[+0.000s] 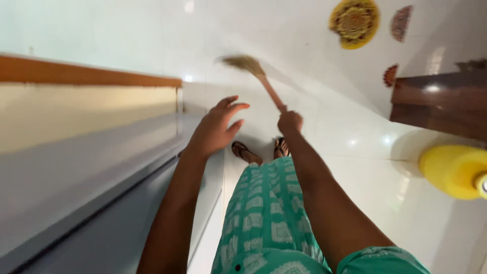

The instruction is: The person sweeps the tiled floor with a traditional broom, moving from the kitchen area into a bedroom. They sweep around furniture and a decorative floor mat, then lift a small rug to sweep underneath before placing it back.

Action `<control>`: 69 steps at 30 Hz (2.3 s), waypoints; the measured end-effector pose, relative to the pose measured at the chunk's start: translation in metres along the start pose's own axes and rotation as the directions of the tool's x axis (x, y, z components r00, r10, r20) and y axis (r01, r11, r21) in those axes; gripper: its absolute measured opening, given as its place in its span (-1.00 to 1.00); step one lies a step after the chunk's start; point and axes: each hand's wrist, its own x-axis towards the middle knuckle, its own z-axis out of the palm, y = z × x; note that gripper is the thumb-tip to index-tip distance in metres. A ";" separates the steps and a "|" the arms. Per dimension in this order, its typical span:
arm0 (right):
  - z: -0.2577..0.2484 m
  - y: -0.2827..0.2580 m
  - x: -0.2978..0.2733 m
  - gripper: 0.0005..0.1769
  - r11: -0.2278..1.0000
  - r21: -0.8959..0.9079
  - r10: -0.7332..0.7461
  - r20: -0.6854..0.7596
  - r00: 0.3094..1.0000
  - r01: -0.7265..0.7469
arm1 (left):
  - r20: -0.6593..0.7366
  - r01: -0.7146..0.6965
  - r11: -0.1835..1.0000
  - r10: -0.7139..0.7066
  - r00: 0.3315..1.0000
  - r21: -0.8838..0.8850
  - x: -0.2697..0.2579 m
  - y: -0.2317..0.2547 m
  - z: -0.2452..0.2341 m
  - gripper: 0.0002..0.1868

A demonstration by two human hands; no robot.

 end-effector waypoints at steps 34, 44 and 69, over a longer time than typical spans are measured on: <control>-0.033 0.178 -0.086 -0.61 0.965 -0.122 0.237 0.026 0.971 -0.232 | 0.185 -0.070 0.994 0.083 0.979 -0.080 0.074 0.064 -0.009 -0.64; -0.026 0.265 -0.145 -0.31 0.997 -0.065 0.033 0.056 0.998 -0.029 | 0.156 0.021 0.995 -0.005 0.988 -0.102 0.094 0.096 0.024 -0.64; 0.015 0.287 -0.271 -0.61 0.442 0.564 0.383 0.584 0.716 -0.697 | 0.263 -0.133 0.982 0.165 0.950 -0.136 0.177 0.216 0.099 -0.66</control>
